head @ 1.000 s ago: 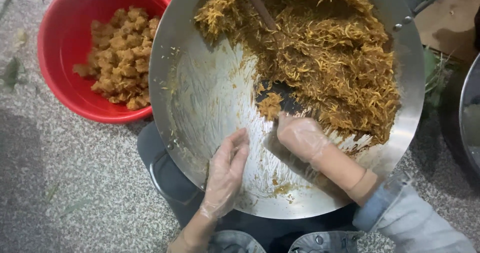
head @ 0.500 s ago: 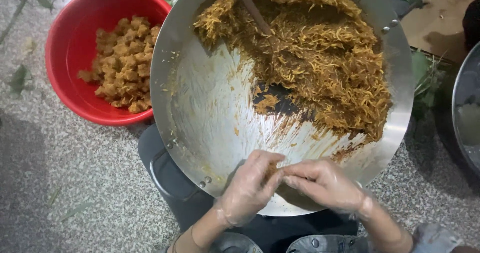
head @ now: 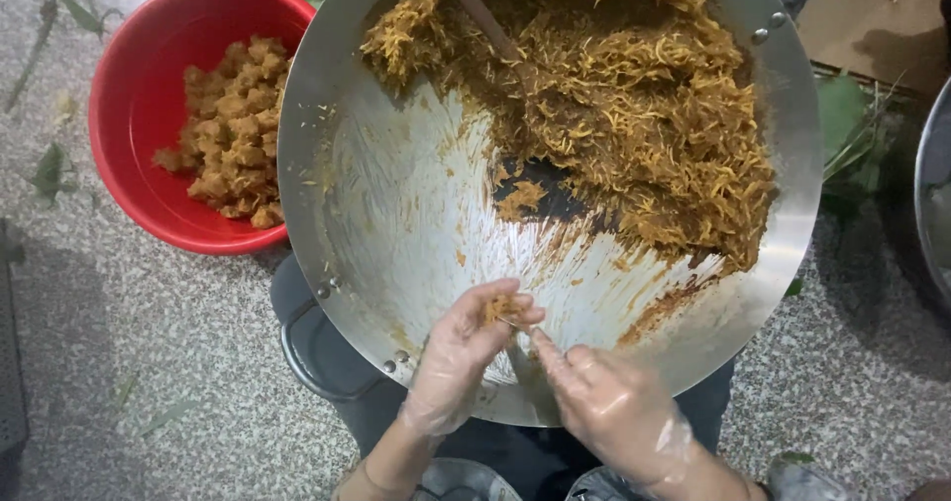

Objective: Portioning a shredded food mixture from a large wok into a bowl

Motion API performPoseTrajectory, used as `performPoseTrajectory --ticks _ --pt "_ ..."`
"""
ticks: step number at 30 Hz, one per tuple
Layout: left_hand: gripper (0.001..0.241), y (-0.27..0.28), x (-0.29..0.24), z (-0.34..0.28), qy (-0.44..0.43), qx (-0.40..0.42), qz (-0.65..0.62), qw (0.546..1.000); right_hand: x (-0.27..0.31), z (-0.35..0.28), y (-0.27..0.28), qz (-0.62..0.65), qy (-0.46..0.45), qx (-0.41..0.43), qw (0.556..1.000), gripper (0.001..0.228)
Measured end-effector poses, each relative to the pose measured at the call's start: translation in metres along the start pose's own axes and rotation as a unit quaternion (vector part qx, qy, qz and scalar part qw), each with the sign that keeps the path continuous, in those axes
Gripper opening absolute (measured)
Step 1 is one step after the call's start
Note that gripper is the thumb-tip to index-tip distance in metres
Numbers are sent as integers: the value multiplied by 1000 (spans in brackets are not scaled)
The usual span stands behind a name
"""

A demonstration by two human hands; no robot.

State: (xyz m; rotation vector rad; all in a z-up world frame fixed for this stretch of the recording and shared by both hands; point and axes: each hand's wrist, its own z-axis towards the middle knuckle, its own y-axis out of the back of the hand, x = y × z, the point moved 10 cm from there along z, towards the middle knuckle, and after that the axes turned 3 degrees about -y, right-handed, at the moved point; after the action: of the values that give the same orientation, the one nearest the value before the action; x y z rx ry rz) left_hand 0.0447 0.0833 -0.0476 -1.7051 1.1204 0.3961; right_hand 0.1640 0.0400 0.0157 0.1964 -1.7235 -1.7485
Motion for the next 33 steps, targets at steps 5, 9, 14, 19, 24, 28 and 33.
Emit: performPoseTrajectory --ticks 5,9,14,19,24,28,33 --pt "35 -4 -5 0 -48 5 29 998 10 3 -18 -50 -4 -25 998 47" --pt "49 5 -3 0 -51 0 -4 999 7 14 -16 -58 4 -72 996 52" --pt "34 21 -2 5 107 -145 -57 982 -58 21 0 -14 -141 -86 986 25" --pt "60 22 -1 -1 49 -92 10 995 -76 20 -9 45 -186 -50 980 27" --pt "65 39 5 -3 52 -162 24 985 -78 19 -7 73 -210 -57 973 26" --pt "31 3 -24 1 -100 22 206 973 -77 18 -6 82 -216 -61 971 27" --pt "47 35 15 2 121 -153 -89 977 -81 14 -11 77 -231 -65 968 25"
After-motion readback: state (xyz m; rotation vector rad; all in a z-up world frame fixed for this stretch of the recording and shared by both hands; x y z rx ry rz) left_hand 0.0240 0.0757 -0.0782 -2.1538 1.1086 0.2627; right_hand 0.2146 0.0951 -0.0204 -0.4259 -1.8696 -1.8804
